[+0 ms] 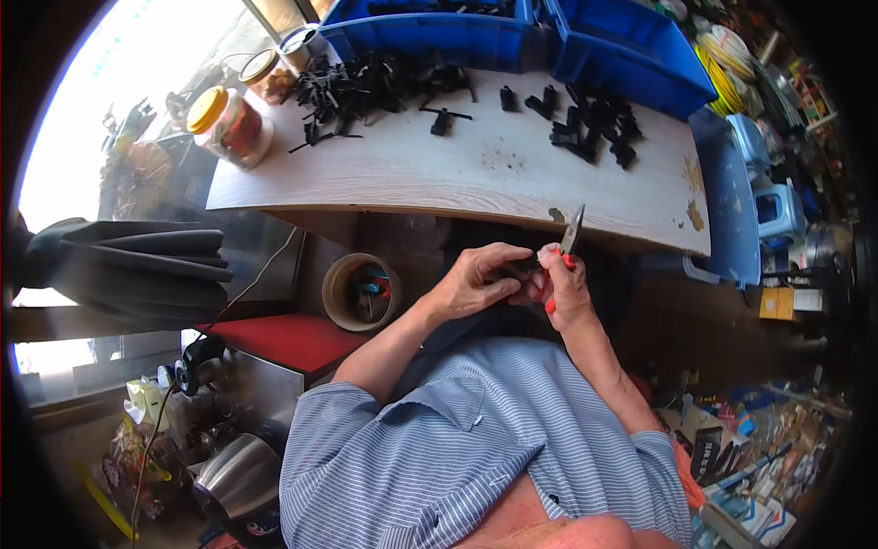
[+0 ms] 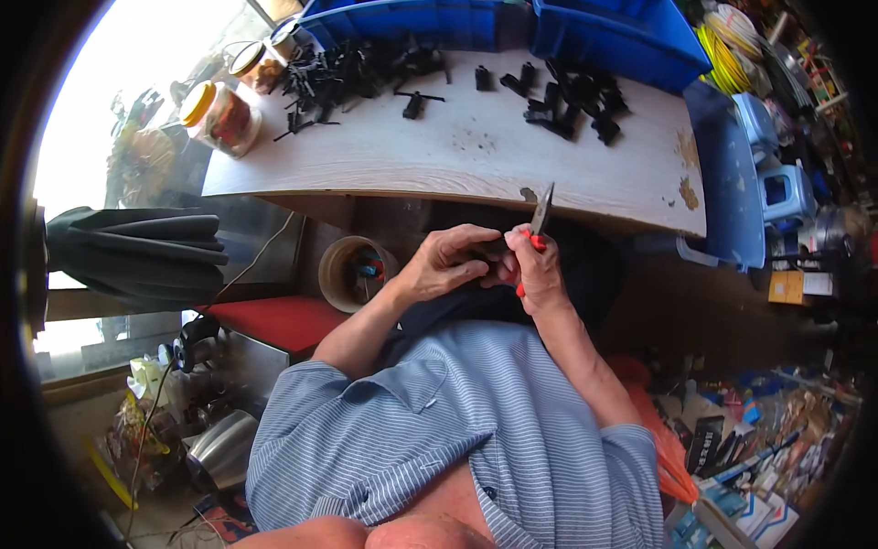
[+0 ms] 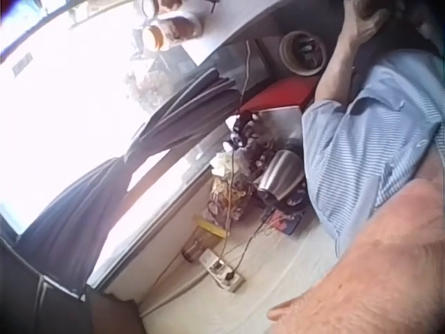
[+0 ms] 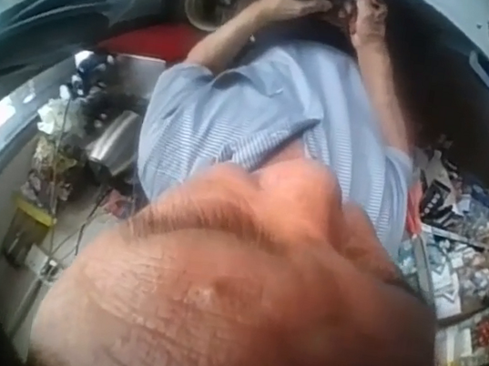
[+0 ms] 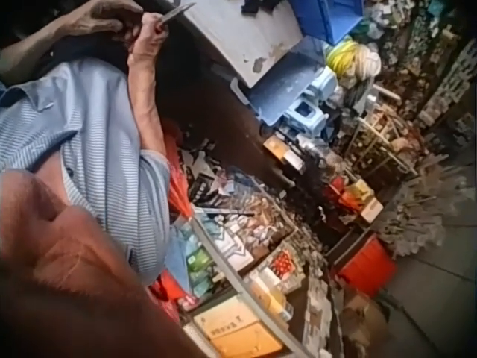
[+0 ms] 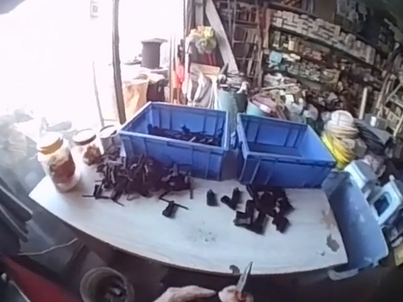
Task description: Assembling small black plastic components using a hand tool at a workbench.
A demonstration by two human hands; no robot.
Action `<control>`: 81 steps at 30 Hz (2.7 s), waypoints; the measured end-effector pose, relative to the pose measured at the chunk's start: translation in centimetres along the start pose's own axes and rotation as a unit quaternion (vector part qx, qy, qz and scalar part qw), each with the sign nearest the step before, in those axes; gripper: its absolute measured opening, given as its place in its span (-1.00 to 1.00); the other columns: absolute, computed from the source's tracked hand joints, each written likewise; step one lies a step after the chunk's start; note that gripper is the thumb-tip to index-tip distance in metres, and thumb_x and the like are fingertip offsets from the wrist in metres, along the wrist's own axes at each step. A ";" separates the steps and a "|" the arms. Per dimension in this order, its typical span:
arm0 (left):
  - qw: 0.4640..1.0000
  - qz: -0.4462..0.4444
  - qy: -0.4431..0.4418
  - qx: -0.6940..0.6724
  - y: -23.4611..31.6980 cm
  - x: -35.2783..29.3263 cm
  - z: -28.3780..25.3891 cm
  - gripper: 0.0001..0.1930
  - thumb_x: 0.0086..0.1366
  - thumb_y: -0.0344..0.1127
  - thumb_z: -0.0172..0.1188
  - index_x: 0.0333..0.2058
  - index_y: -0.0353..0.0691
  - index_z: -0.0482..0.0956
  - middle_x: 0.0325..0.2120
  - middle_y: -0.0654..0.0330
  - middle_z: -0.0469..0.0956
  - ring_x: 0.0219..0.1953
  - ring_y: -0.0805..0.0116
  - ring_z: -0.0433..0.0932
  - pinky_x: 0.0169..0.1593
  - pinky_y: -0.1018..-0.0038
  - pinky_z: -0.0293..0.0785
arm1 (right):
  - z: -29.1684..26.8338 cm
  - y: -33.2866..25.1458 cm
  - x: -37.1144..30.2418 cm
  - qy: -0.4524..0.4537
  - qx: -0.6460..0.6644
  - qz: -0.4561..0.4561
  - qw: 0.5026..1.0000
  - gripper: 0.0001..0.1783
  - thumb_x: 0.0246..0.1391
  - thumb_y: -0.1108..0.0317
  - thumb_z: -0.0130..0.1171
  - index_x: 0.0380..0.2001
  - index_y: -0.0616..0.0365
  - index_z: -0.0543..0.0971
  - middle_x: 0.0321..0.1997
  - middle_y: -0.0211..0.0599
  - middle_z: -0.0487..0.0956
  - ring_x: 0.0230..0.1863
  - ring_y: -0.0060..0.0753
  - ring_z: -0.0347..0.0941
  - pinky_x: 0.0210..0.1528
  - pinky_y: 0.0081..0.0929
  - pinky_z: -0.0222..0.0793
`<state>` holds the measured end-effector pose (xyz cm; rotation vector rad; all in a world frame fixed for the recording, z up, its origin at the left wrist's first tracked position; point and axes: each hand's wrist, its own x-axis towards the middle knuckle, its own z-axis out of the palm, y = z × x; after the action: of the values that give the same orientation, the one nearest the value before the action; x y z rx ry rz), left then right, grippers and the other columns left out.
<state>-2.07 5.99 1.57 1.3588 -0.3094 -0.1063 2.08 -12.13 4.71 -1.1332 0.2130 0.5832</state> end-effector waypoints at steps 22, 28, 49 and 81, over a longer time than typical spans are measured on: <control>0.976 -0.059 0.172 0.124 0.1 -0.2 4.0 -0.73 0.26 -0.52 0.28 -0.08 -0.39 0.50 -0.34 0.10 0.67 -0.30 0.52 0.64 -0.23 0.54 0.60 | -1.3 1.3 0.5 0.029 -0.048 -0.037 0.998 -0.74 0.09 0.12 0.22 -0.46 0.06 0.50 -0.58 -0.49 0.41 -0.60 -0.59 0.34 -0.56 -0.54 0.43; 0.963 -0.038 0.253 -0.086 -1.4 1.3 3.3 -0.78 0.31 -0.52 0.24 -0.08 -0.39 0.52 -0.29 0.13 0.67 -0.28 0.51 0.63 -0.14 0.56 0.59 | -0.9 1.0 -0.5 0.009 -0.062 0.004 0.998 -0.84 0.10 0.25 0.08 -0.38 0.10 0.46 -0.63 -0.42 0.37 -0.65 -0.53 0.33 -0.58 -0.35 0.56; 0.946 -0.015 0.286 -0.150 -0.2 3.6 3.9 -0.76 0.32 -0.45 0.26 -0.08 -0.39 0.51 -0.33 0.25 0.61 -0.36 0.65 0.52 -0.27 0.66 0.50 | 0.7 1.6 -1.6 -0.020 -0.226 0.014 0.974 -0.66 0.09 0.23 0.10 -0.08 0.08 0.40 -0.25 -0.39 0.53 -0.26 -0.57 0.54 -0.40 -0.54 0.43; 0.768 0.205 0.339 0.503 1.5 17.5 -4.1 -0.80 0.13 -0.40 0.26 -0.25 -0.19 0.49 -0.38 0.05 0.58 -0.25 -0.02 0.55 -0.23 0.15 0.46 | -1.5 1.6 -0.6 0.062 -0.085 0.030 0.994 -0.69 0.01 0.27 0.06 -0.16 0.12 0.39 -0.56 -0.38 0.37 -0.51 -0.43 0.41 -0.46 -0.22 0.61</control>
<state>15.57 5.73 5.04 2.2280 -0.0061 1.0529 0.90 -13.23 3.13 -1.3332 0.3106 0.5928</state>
